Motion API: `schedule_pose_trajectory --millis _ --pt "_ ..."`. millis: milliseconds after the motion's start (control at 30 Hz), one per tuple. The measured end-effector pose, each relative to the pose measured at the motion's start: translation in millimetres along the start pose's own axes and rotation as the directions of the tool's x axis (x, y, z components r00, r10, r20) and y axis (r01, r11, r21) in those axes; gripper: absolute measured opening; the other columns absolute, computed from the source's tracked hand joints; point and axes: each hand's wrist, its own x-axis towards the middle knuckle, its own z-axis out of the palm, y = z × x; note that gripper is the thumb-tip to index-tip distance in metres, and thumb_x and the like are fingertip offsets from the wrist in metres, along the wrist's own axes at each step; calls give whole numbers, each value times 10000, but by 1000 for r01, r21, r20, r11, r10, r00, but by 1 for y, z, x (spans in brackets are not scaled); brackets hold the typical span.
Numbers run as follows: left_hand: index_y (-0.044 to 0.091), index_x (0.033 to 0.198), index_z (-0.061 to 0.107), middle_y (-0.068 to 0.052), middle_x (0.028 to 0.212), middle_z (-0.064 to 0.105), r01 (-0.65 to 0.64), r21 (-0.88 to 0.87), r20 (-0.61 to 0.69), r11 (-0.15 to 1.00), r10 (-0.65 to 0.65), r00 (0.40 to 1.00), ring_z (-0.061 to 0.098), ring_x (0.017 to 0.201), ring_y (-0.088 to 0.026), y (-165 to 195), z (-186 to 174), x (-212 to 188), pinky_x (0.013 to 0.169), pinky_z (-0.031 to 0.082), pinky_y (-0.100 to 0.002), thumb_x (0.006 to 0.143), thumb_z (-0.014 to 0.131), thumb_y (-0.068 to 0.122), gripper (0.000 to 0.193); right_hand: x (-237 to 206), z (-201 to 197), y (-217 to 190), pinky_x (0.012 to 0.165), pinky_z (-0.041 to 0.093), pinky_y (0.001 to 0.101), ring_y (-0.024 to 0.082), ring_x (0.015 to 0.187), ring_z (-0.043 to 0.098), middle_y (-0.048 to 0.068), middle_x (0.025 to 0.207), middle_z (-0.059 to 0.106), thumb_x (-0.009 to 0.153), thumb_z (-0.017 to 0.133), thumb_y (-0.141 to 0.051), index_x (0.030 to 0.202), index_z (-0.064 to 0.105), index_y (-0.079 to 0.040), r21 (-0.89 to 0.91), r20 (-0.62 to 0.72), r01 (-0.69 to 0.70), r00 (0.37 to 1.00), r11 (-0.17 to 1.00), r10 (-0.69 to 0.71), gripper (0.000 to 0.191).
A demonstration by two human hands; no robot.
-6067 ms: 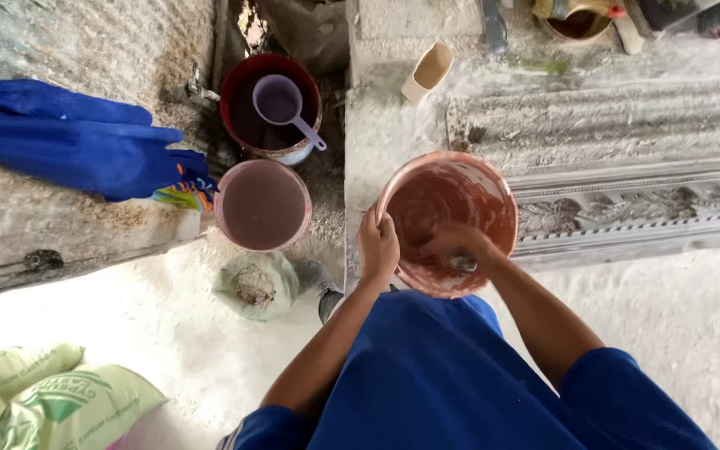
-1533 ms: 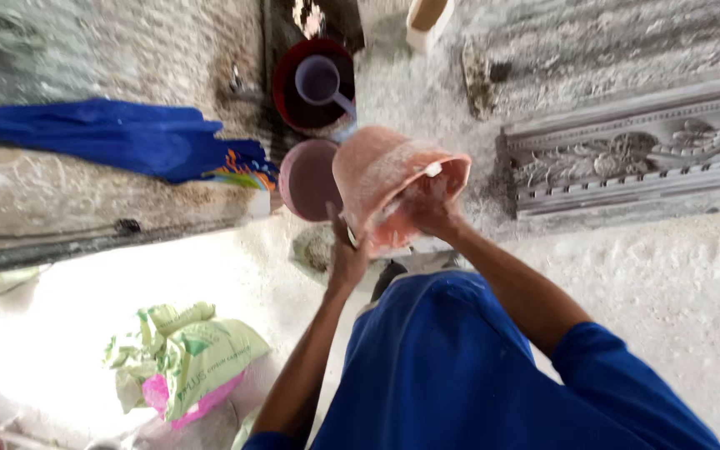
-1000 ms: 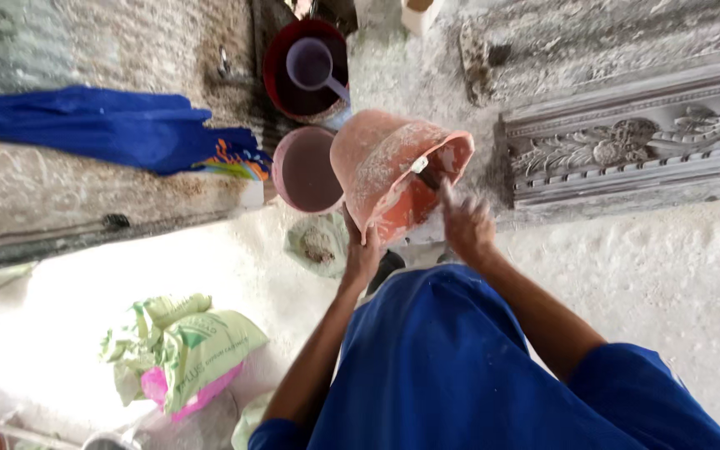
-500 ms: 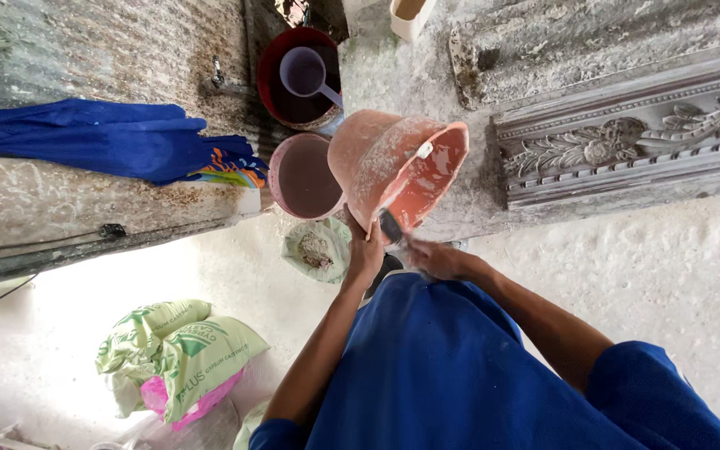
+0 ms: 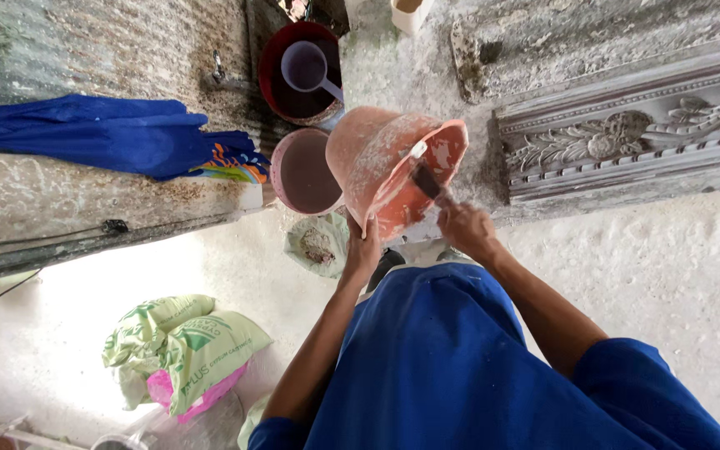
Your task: The person holds a terracotta bowl and scrapes dried plaster from its inside with a scraper, then scoops white plaster powder from a woven bag into the bowl, and finally brushes dust off a carved molding with a brush.
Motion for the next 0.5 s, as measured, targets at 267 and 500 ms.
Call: schedule_pose_trajectory --millis 267,500 --pt "117 1636 44 -272 1608 329 90 -29 10 995 -90 996 442 1421 -442 9 2 0 1120 406 -453 1001 472 528 869 1 -1 -4 748 579 498 354 926 707 281 1250 682 1046 569 -229 1311 639 -24 330 -245 -62 958 942 149 343" --pt "85 1627 51 -259 1647 265 -1 -79 -13 997 0 1000 421 1448 -412 5 5 4 1135 395 -446 1009 499 513 875 -11 -7 2 646 598 458 289 803 738 286 1187 717 995 572 -245 1392 540 -33 686 -325 165 941 708 97 451"
